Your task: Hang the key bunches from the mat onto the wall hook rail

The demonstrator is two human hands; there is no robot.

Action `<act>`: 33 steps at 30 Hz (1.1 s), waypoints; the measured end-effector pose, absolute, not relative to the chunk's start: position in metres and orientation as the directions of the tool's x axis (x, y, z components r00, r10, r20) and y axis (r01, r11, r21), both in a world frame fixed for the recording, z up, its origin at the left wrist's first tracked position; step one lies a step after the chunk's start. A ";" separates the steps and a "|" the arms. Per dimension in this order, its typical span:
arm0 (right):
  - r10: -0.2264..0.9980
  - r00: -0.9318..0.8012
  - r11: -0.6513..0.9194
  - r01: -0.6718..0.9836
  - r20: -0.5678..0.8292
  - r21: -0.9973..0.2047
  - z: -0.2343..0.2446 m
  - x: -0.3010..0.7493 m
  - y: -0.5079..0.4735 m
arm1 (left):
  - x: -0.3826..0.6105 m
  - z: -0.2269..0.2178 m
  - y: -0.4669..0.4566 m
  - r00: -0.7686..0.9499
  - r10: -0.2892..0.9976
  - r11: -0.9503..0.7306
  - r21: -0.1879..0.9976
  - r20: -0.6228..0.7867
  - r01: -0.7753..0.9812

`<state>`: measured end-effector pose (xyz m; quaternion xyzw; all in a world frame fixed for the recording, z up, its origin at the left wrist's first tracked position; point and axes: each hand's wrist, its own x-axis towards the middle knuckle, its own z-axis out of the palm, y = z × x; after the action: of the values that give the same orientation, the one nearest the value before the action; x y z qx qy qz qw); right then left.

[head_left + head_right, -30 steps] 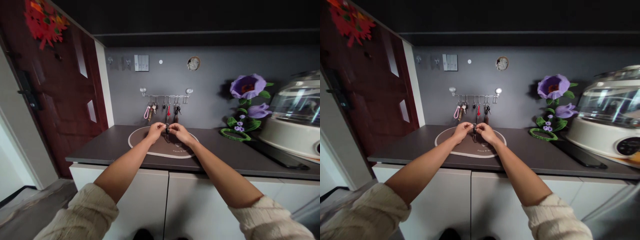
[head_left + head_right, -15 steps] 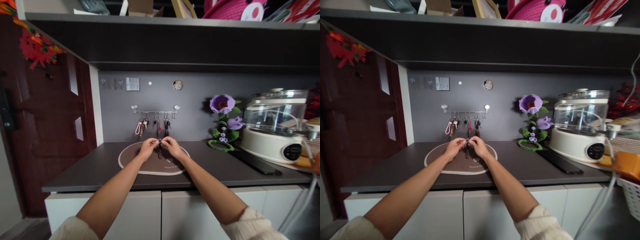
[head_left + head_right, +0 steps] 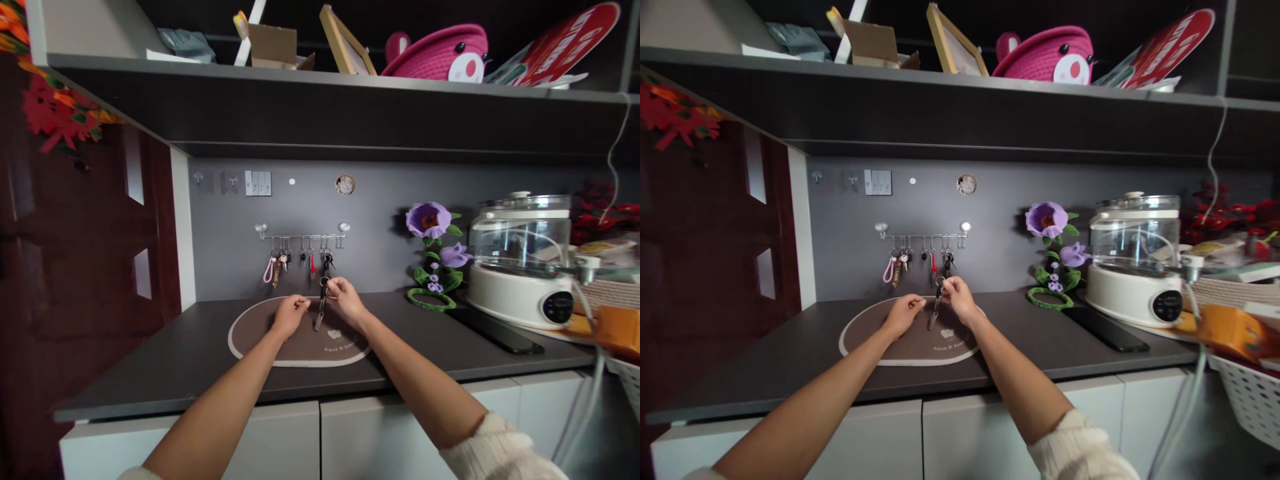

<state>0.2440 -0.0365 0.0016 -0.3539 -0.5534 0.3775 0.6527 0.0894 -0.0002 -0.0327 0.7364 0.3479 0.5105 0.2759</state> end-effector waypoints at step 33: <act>0.856 0.498 0.302 -0.271 0.135 -0.914 0.088 0.277 0.053 | 0.091 -0.031 -0.003 0.245 0.802 -0.598 0.728 0.545 0.336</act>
<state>0.2770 0.0529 0.0877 -0.4509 -0.3245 0.3815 0.7388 0.0912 -0.0034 -0.0307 0.7513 0.3786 0.4840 0.2406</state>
